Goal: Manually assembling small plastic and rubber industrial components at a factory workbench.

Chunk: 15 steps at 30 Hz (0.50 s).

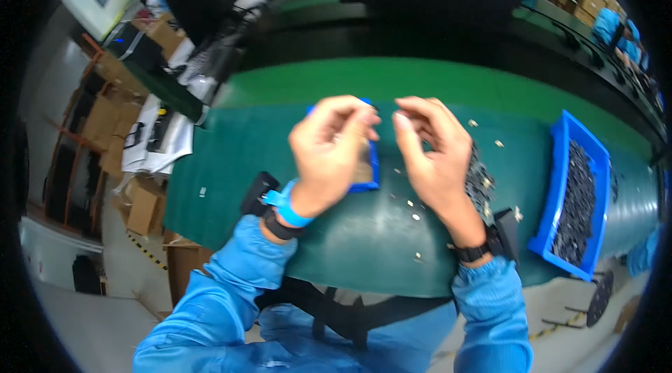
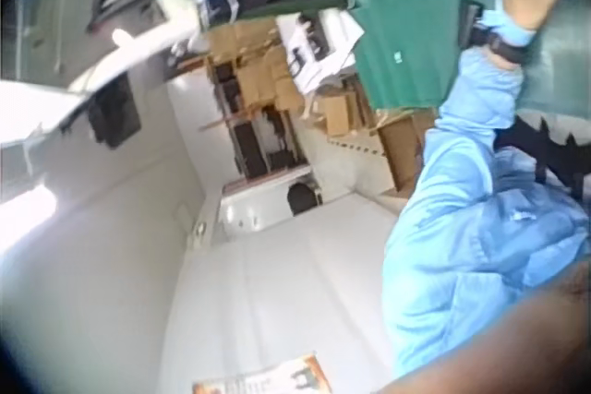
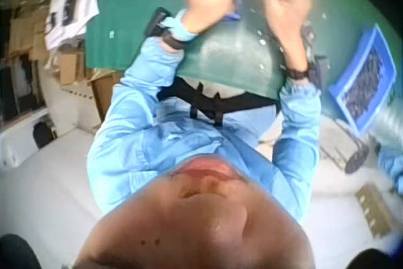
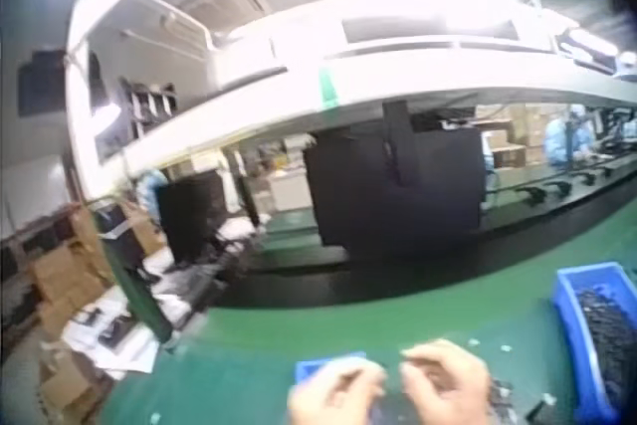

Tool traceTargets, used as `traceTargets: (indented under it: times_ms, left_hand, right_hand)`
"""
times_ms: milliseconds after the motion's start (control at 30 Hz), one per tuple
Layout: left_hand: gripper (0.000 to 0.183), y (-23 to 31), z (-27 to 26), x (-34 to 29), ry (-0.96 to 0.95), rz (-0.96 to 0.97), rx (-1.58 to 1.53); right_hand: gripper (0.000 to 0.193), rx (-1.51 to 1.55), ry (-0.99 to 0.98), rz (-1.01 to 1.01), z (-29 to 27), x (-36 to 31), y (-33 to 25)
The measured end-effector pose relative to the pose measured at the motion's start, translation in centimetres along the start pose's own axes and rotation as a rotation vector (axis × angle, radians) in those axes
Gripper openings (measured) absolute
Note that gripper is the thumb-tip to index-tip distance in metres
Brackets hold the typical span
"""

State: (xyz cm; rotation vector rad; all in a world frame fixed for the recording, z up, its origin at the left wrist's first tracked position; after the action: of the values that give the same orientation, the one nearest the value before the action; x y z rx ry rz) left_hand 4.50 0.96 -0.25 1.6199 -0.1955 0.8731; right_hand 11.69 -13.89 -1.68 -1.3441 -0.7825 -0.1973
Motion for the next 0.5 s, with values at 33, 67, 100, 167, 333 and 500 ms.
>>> traceTargets:
  times_ms: [33, 67, 100, 167, 333, 500]
  left_hand:
    - [0.008, -0.5, 0.5, -0.5, 0.029, -0.003, -0.007]
    - [0.008, -0.8, 1.1, -1.1, 0.06, -0.005, -0.011]
    - [0.009, -0.8, 2.2, -1.7, 0.065, -0.035, 0.002]
    - [0.01, -1.4, 2.5, -1.9, 0.031, -0.066, -0.007]
    - [0.011, -0.9, 2.4, -2.2, 0.015, -0.053, 0.019]
    - [0.008, -0.7, 2.5, -2.2, -0.021, 0.003, 0.083]
  right_hand:
    - [0.019, -0.022, -0.042, -0.025, -0.5, 0.0, 0.6]
    - [0.02, -0.041, -0.087, -0.05, -1.1, -0.2, 1.0]
    - [0.021, -0.057, -0.127, -0.074, -2.2, -0.1, 0.9]
    - [0.022, -0.081, -0.146, -0.122, -2.6, -0.4, 1.3]
    - [0.022, -0.078, -0.144, -0.114, -2.2, -0.7, 1.0]
    - [0.019, -0.086, -0.164, -0.145, -2.2, -0.7, 1.0]
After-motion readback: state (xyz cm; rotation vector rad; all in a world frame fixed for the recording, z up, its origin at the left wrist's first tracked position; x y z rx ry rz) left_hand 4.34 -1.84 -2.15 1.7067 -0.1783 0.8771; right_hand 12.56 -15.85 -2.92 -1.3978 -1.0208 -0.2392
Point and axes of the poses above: each hand's wrist, its own x-axis towards the middle knuckle, its own z-axis out of the palm, y = z × x, the point moved 3 cm from there along x, towards the middle knuckle, and after that the axes turned 2 degrees about -y, right-handed, at the moved point
